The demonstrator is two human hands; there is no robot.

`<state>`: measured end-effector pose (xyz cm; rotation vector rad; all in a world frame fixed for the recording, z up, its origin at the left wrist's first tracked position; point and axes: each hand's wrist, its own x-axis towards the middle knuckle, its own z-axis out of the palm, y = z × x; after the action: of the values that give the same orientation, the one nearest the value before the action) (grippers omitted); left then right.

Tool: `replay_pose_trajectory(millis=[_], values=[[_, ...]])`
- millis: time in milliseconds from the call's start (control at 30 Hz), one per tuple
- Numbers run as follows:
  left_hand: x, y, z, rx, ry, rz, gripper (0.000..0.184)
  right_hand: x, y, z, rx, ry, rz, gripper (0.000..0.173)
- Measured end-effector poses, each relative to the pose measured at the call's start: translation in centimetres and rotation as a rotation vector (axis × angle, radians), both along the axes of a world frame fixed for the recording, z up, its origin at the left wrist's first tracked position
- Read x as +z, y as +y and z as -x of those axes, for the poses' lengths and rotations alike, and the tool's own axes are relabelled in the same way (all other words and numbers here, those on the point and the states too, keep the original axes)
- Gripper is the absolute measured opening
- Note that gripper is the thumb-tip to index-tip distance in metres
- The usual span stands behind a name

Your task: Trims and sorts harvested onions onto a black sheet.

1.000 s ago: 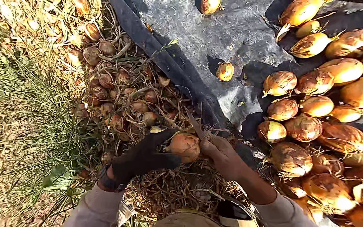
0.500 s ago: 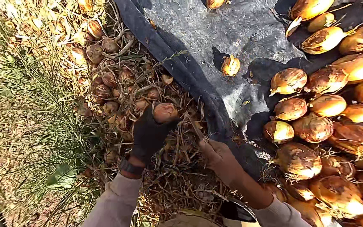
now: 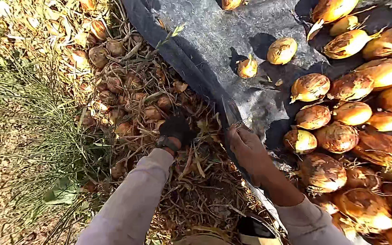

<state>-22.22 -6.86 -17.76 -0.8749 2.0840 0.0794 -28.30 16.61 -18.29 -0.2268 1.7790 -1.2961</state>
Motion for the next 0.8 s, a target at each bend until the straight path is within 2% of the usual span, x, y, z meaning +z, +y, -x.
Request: replay_pose_trajectory(millis=[67,133,200,267,333,433,500,600,633,700,800], values=[[-1.5,-0.1,-1.4,-0.045,0.041,-0.029,0.074,-0.4,1.0,-1.0,0.051,-0.034,-0.045,0.053],[-1.3,-0.3,-1.8,-0.094,0.106,-0.055,0.082,-0.7,1.5,-1.7,0.02,-0.062,-0.038,0.052],[1.5,0.1,-1.4,-0.101,0.25,-0.193,0.081,-0.8,1.4,-1.6,-0.007,-0.094,-0.041,0.053],[4.3,0.6,-3.1,-0.03,0.509,-0.421,0.085,-0.3,1.0,-1.6,-0.017,-0.114,-0.041,0.051],[5.9,1.3,-5.0,0.15,0.674,-0.59,0.085,0.2,0.5,-1.7,0.024,-0.11,-0.029,0.055],[9.1,2.7,-5.5,0.454,0.653,-0.798,0.076,0.7,-0.4,-2.0,0.147,-0.07,0.071,0.064],[11.2,2.7,-5.4,0.522,0.59,-0.903,0.065,1.2,-0.6,-2.0,0.185,-0.08,0.231,0.063],[12.2,1.7,-5.7,0.526,0.517,-0.978,0.036,1.8,-1.0,-2.3,0.165,-0.126,0.375,0.051],[12.1,1.3,-5.9,0.509,0.498,-0.973,0.028,1.8,-1.0,-2.5,0.159,-0.17,0.379,0.051],[11.9,0.3,-6.0,0.382,0.444,-0.889,0.035,1.2,-0.8,-2.9,0.182,-0.288,0.364,0.053],[12.0,-0.5,-5.4,-0.003,0.356,-0.433,0.051,0.6,0.0,-3.7,0.228,-0.325,0.297,0.05]])
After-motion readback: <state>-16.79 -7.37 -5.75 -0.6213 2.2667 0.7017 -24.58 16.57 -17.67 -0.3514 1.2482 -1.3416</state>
